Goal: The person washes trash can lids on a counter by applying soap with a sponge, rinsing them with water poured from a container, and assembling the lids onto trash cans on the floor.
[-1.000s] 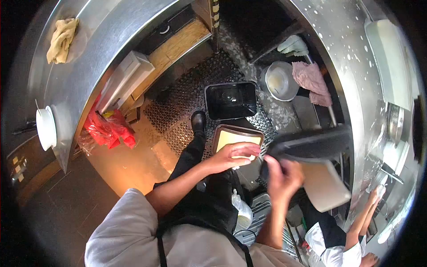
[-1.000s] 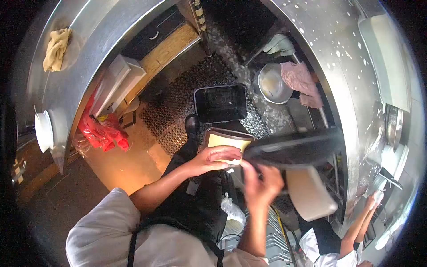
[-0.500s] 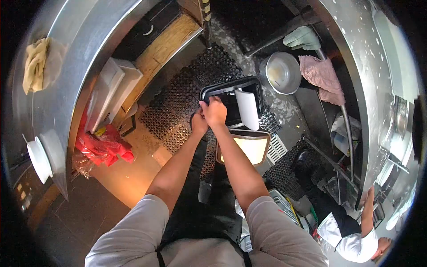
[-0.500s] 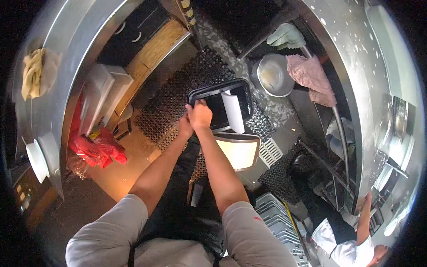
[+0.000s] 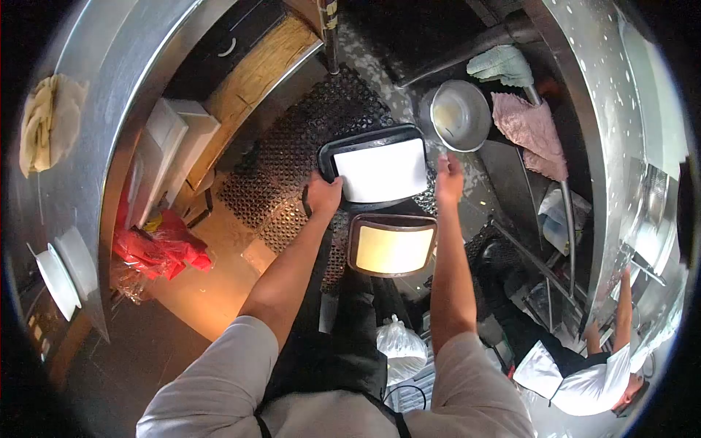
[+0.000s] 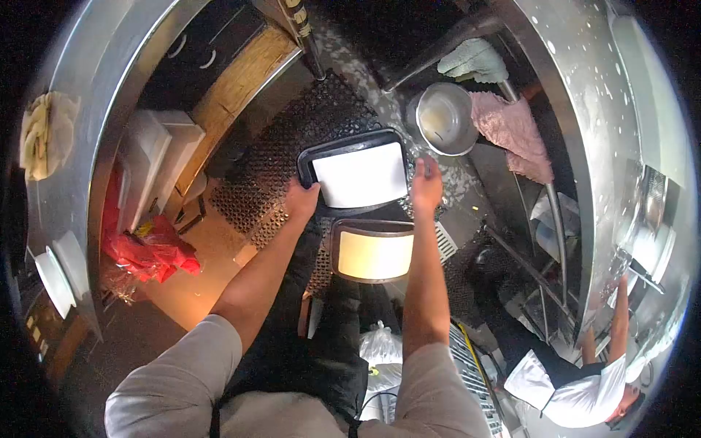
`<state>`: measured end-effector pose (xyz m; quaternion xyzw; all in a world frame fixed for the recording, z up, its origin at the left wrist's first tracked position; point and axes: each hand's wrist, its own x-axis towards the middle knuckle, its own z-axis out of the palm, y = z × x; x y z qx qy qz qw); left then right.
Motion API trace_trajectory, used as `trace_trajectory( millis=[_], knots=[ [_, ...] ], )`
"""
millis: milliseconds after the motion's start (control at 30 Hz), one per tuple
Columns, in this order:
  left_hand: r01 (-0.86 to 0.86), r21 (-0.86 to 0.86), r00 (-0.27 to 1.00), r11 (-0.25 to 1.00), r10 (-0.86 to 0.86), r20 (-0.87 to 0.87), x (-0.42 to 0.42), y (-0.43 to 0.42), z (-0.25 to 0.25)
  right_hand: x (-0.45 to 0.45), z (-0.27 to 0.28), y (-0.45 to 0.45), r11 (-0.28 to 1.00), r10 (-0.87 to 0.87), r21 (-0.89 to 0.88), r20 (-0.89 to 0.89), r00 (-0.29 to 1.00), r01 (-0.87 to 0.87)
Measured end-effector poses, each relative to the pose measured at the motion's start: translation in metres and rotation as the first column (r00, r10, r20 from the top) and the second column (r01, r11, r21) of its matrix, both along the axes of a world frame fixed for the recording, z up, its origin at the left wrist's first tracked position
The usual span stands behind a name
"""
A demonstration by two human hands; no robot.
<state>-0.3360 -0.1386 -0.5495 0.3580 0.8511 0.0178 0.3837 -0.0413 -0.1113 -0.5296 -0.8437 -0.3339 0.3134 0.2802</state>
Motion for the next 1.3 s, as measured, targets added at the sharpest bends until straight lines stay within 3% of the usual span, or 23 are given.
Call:
trace_trajectory(
  millis=[67, 167, 233, 267, 367, 400, 500, 667, 767, 867, 900, 967, 1000, 1067, 1100, 1133, 1167, 1200, 1300],
  knots=[
    [0.075, 0.002, 0.997, 0.997, -0.075, 0.003, -0.007, 0.000, -0.015, 0.016, -0.072, 0.012, 0.999, 0.033, 0.037, -0.160, 0.987, -0.028],
    [0.155, 0.064, 0.984, 0.986, -0.160, 0.080, -0.026, 0.000, -0.029, -0.015, -0.050, 0.045, 0.981, 0.164, -0.047, -0.300, 0.940, -0.186],
    [0.140, 0.111, 0.966, 0.984, -0.161, 0.205, -0.037, 0.002, -0.033, -0.010, -0.075, 0.050, 0.980, 0.161, -0.052, -0.376, 0.912, -0.194],
    [0.192, -0.038, 0.969, 0.981, -0.184, 0.163, -0.038, 0.009, -0.029, -0.007, -0.081, 0.049, 0.978, 0.161, -0.054, -0.411, 0.897, -0.200],
    [0.271, -0.062, 0.962, 0.961, -0.272, -0.007, -0.027, 0.021, -0.017, -0.004, -0.077, 0.056, 0.979, 0.181, -0.005, -0.442, 0.878, -0.204],
    [0.175, -0.150, 0.984, 0.973, -0.178, -0.003, -0.022, 0.027, -0.015, -0.007, -0.073, 0.058, 0.976, 0.218, 0.079, -0.434, 0.874, -0.205],
    [0.183, -0.068, 0.977, 0.981, -0.189, -0.098, -0.020, 0.030, -0.011, -0.007, -0.068, 0.056, 0.944, 0.329, 0.113, -0.422, 0.845, -0.311],
    [0.204, -0.182, 0.976, 0.962, -0.213, -0.036, -0.035, 0.043, -0.025, 0.005, -0.080, 0.055, 0.920, 0.355, 0.002, -0.428, 0.831, -0.392],
    [0.293, -0.199, 0.951, 0.935, -0.307, -0.041, -0.042, 0.035, -0.044, -0.001, -0.094, 0.052, 0.930, 0.354, 0.048, -0.395, 0.848, -0.366],
    [0.220, 0.101, 0.960, 0.970, -0.234, 0.156, -0.059, 0.014, -0.053, -0.008, -0.084, 0.046, 0.950, 0.300, 0.048, -0.429, 0.852, -0.310],
    [0.069, 0.097, 0.938, 0.993, -0.098, 0.333, -0.060, 0.008, -0.048, -0.009, -0.079, 0.046, 0.956, 0.284, 0.057, -0.440, 0.852, -0.288],
    [-0.214, 0.009, 0.750, 0.977, 0.158, 0.642, -0.057, 0.009, -0.021, -0.004, -0.096, 0.050, 0.957, 0.278, 0.061, -0.473, 0.836, -0.284],
    [-0.153, -0.068, 0.808, 0.986, 0.165, 0.566, -0.058, 0.013, -0.013, -0.004, -0.096, 0.052, 0.951, 0.290, 0.051, -0.484, 0.825, -0.304],
    [-0.257, -0.059, 0.682, 0.965, 0.225, 0.696, -0.065, 0.002, -0.037, -0.009, -0.085, 0.055, 0.936, 0.315, 0.069, -0.595, 0.739, -0.344],
    [-0.313, -0.068, 0.610, 0.947, 0.255, 0.750, -0.070, -0.010, -0.051, -0.012, -0.079, 0.058, 0.904, 0.390, 0.037, -0.481, 0.785, -0.426],
    [-0.253, -0.077, 0.677, 0.964, 0.233, 0.698, -0.065, -0.003, -0.020, -0.012, -0.084, 0.062, 0.865, 0.465, -0.008, -0.363, 0.808, -0.502],
    [-0.265, -0.075, 0.672, 0.961, 0.240, 0.700, -0.067, -0.011, -0.025, -0.006, -0.101, 0.062, 0.821, 0.538, -0.066, -0.244, 0.807, -0.567],
    [-0.277, -0.068, 0.667, 0.959, 0.243, 0.705, -0.067, -0.014, -0.031, -0.006, -0.120, 0.059, 0.863, 0.493, -0.024, -0.175, 0.853, -0.504],
    [-0.285, -0.055, 0.660, 0.957, 0.237, 0.713, -0.062, -0.015, -0.029, -0.009, -0.078, 0.063, 0.847, 0.463, -0.136, -0.284, 0.839, -0.514]
  ],
)
